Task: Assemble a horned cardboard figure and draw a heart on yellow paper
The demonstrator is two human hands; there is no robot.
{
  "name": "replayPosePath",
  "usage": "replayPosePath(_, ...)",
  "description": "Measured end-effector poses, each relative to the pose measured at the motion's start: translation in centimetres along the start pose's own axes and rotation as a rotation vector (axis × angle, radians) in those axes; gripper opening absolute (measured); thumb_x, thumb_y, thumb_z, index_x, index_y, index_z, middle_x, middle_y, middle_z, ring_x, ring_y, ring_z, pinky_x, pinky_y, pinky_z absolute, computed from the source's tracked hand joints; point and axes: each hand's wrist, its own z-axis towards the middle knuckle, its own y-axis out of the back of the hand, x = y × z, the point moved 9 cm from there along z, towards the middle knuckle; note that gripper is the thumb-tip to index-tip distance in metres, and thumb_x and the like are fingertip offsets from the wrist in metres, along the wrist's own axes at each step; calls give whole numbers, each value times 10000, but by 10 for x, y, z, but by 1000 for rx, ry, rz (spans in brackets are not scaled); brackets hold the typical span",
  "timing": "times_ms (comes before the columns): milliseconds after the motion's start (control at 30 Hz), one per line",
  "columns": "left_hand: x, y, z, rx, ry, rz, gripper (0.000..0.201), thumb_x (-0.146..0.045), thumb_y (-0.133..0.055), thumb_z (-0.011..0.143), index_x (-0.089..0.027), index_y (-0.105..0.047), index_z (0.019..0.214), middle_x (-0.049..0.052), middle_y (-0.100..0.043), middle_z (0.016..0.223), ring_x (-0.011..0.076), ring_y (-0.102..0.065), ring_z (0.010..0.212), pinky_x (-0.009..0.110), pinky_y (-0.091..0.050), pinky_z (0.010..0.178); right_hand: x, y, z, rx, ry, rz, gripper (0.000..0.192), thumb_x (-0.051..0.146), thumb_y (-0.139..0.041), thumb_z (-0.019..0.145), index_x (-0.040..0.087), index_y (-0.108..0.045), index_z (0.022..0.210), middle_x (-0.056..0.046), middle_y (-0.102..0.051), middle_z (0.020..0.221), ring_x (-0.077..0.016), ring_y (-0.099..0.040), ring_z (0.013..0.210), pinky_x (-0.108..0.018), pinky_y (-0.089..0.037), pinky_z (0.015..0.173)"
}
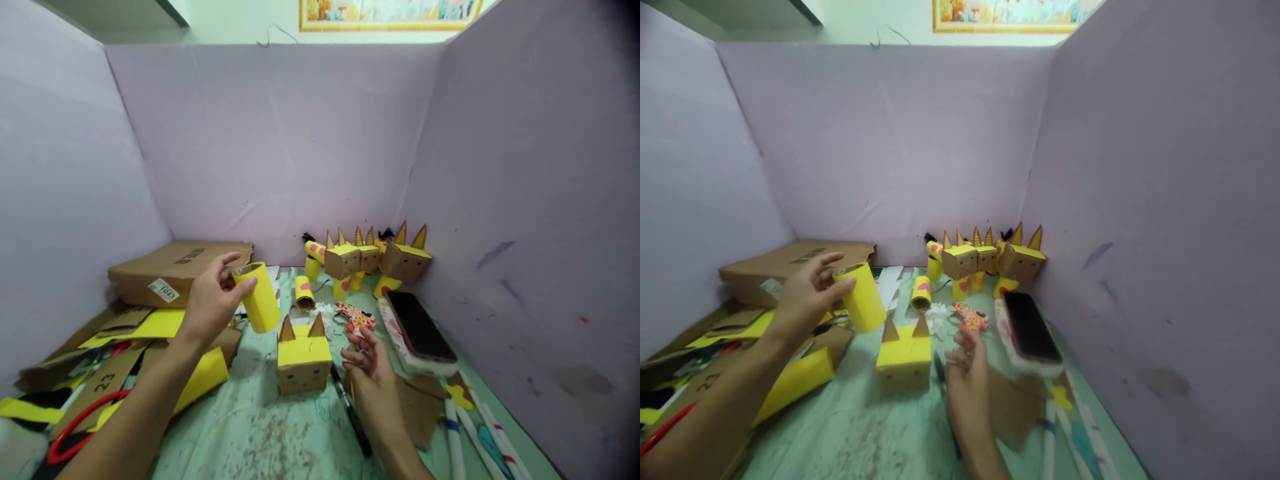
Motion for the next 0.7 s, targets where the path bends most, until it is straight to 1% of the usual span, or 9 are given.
replayPosePath(100,-12,14,-59,-50,-85,17,504,-374,-629,674,-234,-504,1142,64,-630,1019,241,-612,901,335,-528,688,6,1,1,-18,41,8,475,163,-524,603,212,-449,1069,-79,-548,1025,-198,-577,802,-396,-446,801)
replayPosePath(167,-9,15,-96,-39,-103,49,488,-365,-642,670,-271,-505,1129,66,-628,1033,257,-619,889,366,-539,690,13,4,-1,-51,69,22,455,159,-533,602,204,-453,1048,-74,-544,1000,-194,-567,807,-394,-443,810)
replayPosePath(233,-13,15,-126,-59,-229,60,482,-346,-624,693,-303,-475,1149,68,-603,1107,274,-606,937,403,-534,745,24,6,-4,-74,115,41,441,155,-533,607,200,-457,1040,-69,-536,987,-189,-557,817,-381,-449,800)
replayPosePath(333,-30,16,-156,-97,-506,129,525,-256,-623,699,-309,-435,1187,66,-620,1057,270,-605,930,429,-513,804,43,5,-12,-70,197,63,454,133,-511,612,200,-457,1058,-62,-528,982,-182,-547,830,-359,-458,769)
replayPosePath(400,-39,16,-164,-116,-620,189,542,-211,-638,689,-268,-440,1189,76,-627,1027,259,-611,910,413,-514,796,51,2,-19,-60,222,70,464,123,-505,612,199,-458,1067,-58,-524,974,-174,-543,811,-357,-461,757)
replayPosePath(433,-40,17,-164,-125,-630,206,532,-206,-640,690,-242,-447,1184,84,-628,1019,252,-615,898,395,-520,780,53,0,-22,-50,224,75,463,123,-507,613,199,-458,1067,-57,-523,968,-170,-542,794,-360,-462,752)
replayPosePath(567,-32,23,-161,-140,-533,207,464,-239,-616,728,-192,-463,1163,100,-624,1018,225,-620,881,342,-523,754,56,-9,-33,8,251,78,445,135,-516,635,212,-449,1068,-62,-539,981,-171,-550,780,-377,-457,763)
replayPosePath(633,-27,26,-161,-146,-522,226,451,-247,-610,735,-192,-467,1159,98,-624,1035,220,-619,892,334,-515,770,58,-11,-34,26,281,61,465,138,-511,640,219,-438,1092,-68,-543,1005,-185,-554,827,-394,-445,801)
replayPosePath(700,-20,30,-153,-181,-488,273,432,-266,-606,737,-186,-480,1142,97,-631,1035,211,-628,854,325,-512,759,55,-10,-30,41,287,44,523,140,-514,624,217,-415,1132,-84,-534,1058,-210,-548,914,-418,-418,860)
